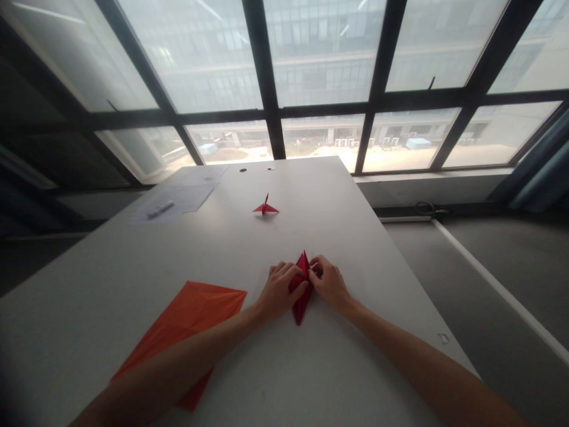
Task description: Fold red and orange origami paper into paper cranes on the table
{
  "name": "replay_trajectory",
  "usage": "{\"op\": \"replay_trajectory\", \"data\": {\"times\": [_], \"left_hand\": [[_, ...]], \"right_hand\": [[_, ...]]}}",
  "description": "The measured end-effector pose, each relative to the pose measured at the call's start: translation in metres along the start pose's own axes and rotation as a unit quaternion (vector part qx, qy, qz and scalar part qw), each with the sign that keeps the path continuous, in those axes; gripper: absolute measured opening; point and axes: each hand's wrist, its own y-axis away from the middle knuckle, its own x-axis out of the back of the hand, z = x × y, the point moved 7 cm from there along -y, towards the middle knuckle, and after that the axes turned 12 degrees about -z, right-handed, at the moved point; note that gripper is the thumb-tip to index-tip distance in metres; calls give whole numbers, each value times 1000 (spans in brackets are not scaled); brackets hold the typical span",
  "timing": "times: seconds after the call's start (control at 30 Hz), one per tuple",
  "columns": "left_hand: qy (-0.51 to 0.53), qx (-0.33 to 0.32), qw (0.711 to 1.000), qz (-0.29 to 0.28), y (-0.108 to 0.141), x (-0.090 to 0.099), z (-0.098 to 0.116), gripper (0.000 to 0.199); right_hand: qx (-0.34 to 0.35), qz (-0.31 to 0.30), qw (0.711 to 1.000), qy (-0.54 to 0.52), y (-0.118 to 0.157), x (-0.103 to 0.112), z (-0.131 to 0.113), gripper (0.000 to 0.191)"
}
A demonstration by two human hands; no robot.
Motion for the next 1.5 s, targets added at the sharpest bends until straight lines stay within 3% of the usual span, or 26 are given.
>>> {"op": "replay_trajectory", "data": {"times": [0.27,0.4,0.47,0.53,0.6,0.73,0.83,1.17,1.3,1.5], "left_hand": [[79,-79,994,6,-1,-4,2,20],[164,-42,979,110,-2,5,-18,22],[243,-3,959,147,-3,5,-33,36],[369,26,920,130,-6,-2,-44,54],[513,40,855,69,-11,-13,-46,64],[704,19,706,-78,-14,-28,-29,58],[746,24,656,-110,-10,-31,-25,48],[781,11,621,-74,-10,-32,-22,32],[759,36,650,-29,-11,-31,-33,24],[704,83,705,19,-12,-32,-46,34]], "right_hand": [[-11,-6,990,-140,-5,4,10,23],[-14,8,981,-194,-6,6,15,25],[-6,18,976,-218,-6,7,13,27],[8,28,971,-237,-5,8,10,30],[25,33,966,-256,-4,9,5,32],[55,34,954,-294,-3,12,-3,33],[64,34,948,-310,-3,12,-5,32],[62,36,944,-323,-3,10,-5,31],[65,44,949,-306,-3,12,-4,30],[53,48,974,-213,-3,11,-1,19]]}}
